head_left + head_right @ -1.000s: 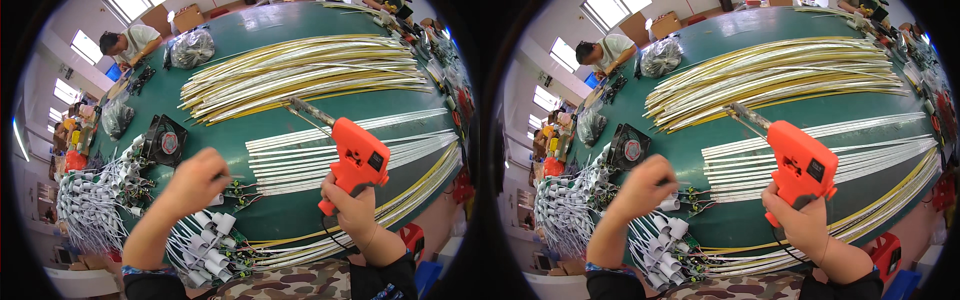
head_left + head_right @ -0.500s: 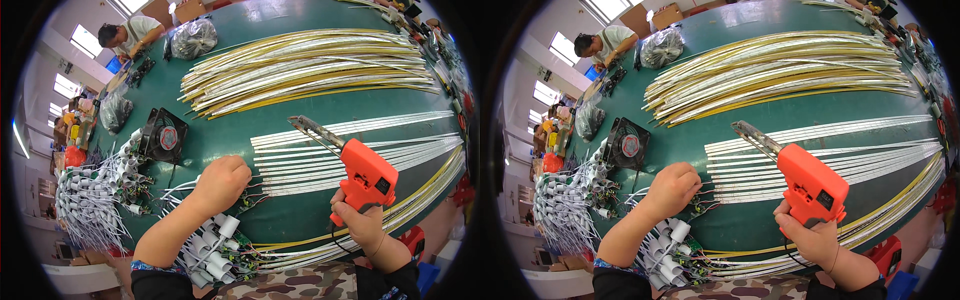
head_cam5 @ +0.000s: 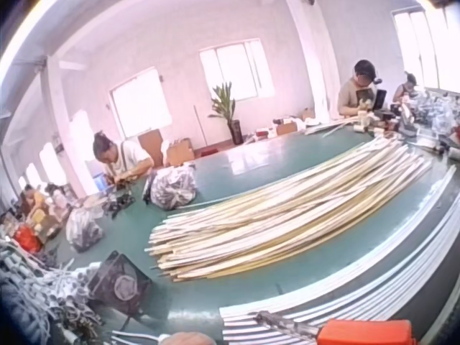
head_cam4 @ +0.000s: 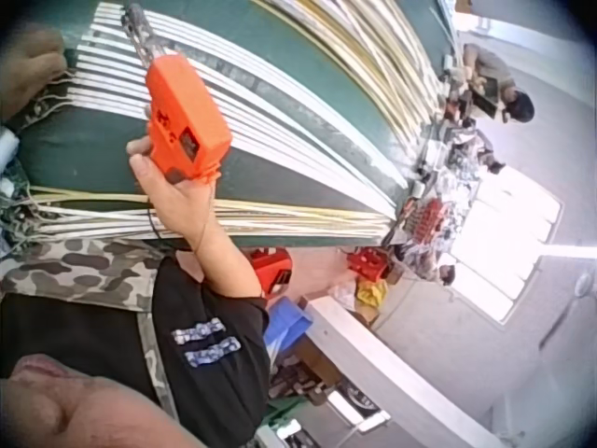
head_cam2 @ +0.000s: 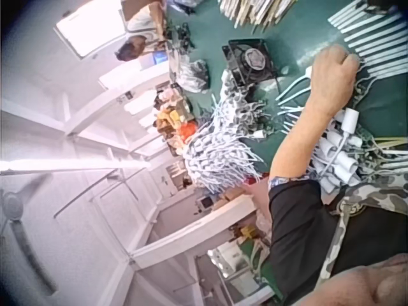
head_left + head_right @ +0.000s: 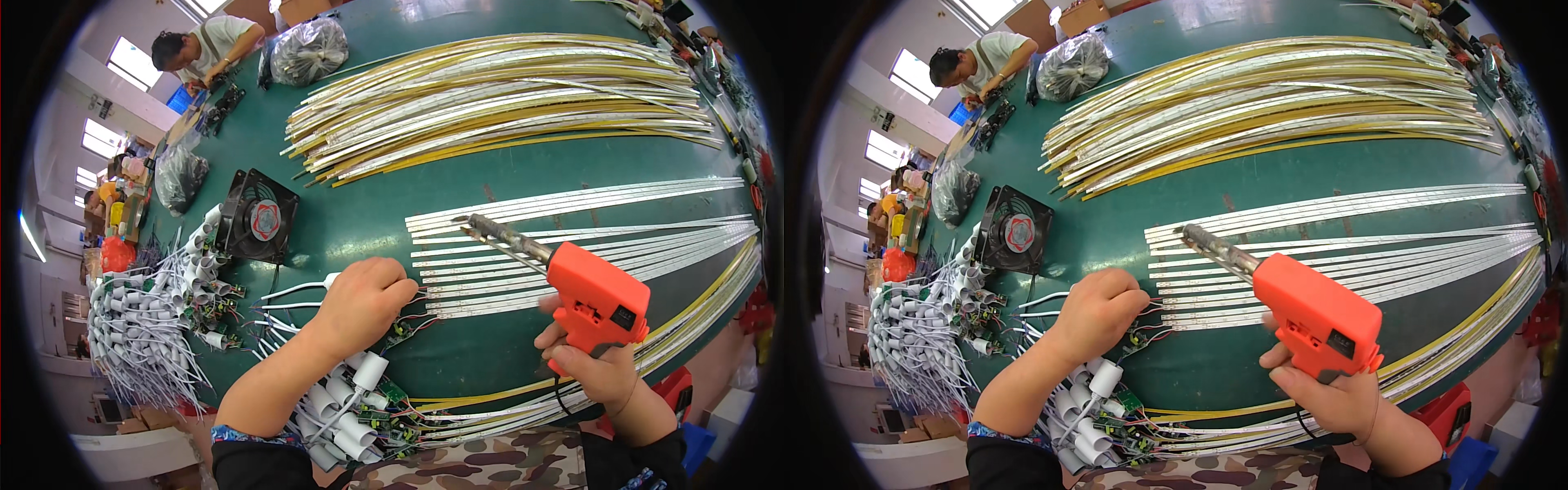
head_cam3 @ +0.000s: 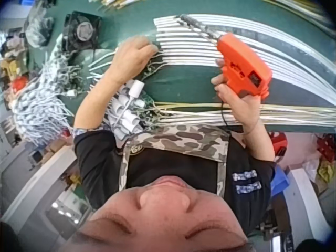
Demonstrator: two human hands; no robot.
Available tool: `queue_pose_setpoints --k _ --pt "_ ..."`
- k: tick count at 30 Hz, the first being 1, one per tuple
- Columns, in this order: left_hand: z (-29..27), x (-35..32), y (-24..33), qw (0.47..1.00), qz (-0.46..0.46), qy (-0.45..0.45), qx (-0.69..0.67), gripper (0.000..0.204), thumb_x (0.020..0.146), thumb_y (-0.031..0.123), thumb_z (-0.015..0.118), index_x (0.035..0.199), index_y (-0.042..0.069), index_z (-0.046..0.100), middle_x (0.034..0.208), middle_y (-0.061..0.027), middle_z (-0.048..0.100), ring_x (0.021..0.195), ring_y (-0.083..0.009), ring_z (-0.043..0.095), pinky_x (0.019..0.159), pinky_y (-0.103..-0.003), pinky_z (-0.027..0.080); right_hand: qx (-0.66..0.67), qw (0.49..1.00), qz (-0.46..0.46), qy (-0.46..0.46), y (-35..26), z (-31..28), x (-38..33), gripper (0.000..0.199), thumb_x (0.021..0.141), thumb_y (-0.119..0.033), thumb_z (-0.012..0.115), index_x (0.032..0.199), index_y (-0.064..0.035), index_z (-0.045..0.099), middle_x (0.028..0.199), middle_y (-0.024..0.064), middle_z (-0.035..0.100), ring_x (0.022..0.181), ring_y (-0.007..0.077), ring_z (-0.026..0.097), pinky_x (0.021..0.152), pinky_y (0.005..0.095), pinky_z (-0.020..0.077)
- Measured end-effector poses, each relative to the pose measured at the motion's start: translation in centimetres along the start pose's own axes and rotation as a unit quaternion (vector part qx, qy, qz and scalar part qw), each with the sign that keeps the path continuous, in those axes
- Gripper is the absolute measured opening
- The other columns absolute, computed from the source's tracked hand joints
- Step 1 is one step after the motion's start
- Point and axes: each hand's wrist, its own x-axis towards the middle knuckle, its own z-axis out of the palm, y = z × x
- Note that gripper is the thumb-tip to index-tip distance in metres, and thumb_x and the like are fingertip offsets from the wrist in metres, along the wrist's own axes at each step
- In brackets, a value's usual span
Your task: The person solders wire connections from electronic socket components onto LED light strips using a handheld soldering tool.
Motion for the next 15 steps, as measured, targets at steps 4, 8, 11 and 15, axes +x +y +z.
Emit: queue_pose_setpoints --k 4,8,11,15 --pt "0.1 -0.2 0.0 0.999 0.035 0.017 0.012 0.018 0.075 0.008 0.067 0.092 0.009 0.067 0.088 -0.0067 0.06 0.087 -0.0284 0.064 0.075 -0.041 0.052 0.019 0.999 -0.014 -0.023 -0.4 -0.2 -0.1 0.048 0.088 -0.002 0.069 0.134 0.0024 0.056 0.118 0.0136 0.069 0.097 0.0139 0.067 0.087 0.0317 0.0553" --pt "0.0 -0.1 0.0 0.998 0.053 0.042 0.01 0.023 0.069 0.004 0.072 0.092 0.009 0.071 0.087 -0.0049 0.062 0.082 -0.0277 0.065 0.069 -0.04 0.054 -0.002 1.0 -0.023 -0.011 0.1 -0.1 -0.3 0.058 0.082 -0.006 0.072 0.136 0.0024 0.052 0.124 0.0158 0.065 0.102 0.0214 0.07 0.088 0.0362 0.0589" --pt "-0.3 -0.1 -0.1 0.998 0.055 0.033 -0.002 0.024 0.069 0.005 0.072 0.093 0.009 0.071 0.088 -0.005 0.063 0.083 -0.028 0.065 0.07 -0.041 0.054 -0.063 0.995 -0.038 -0.061 0.3 -0.3 -0.4 0.054 0.082 -0.004 0.07 0.134 0.0021 0.055 0.122 0.0154 0.066 0.102 0.0199 0.069 0.088 0.0355 0.0578" --pt "-0.3 0.1 -0.2 0.998 0.052 0.014 -0.017 0.022 0.071 0.007 0.07 0.093 0.009 0.072 0.089 -0.0048 0.063 0.084 -0.0281 0.066 0.074 -0.041 0.053 -0.182 0.973 -0.099 -0.1 1.7 -0.6 -0.2 0.051 0.084 -0.003 0.067 0.133 0.0023 0.057 0.118 0.0144 0.068 0.1 0.0177 0.069 0.087 0.0327 0.0559"
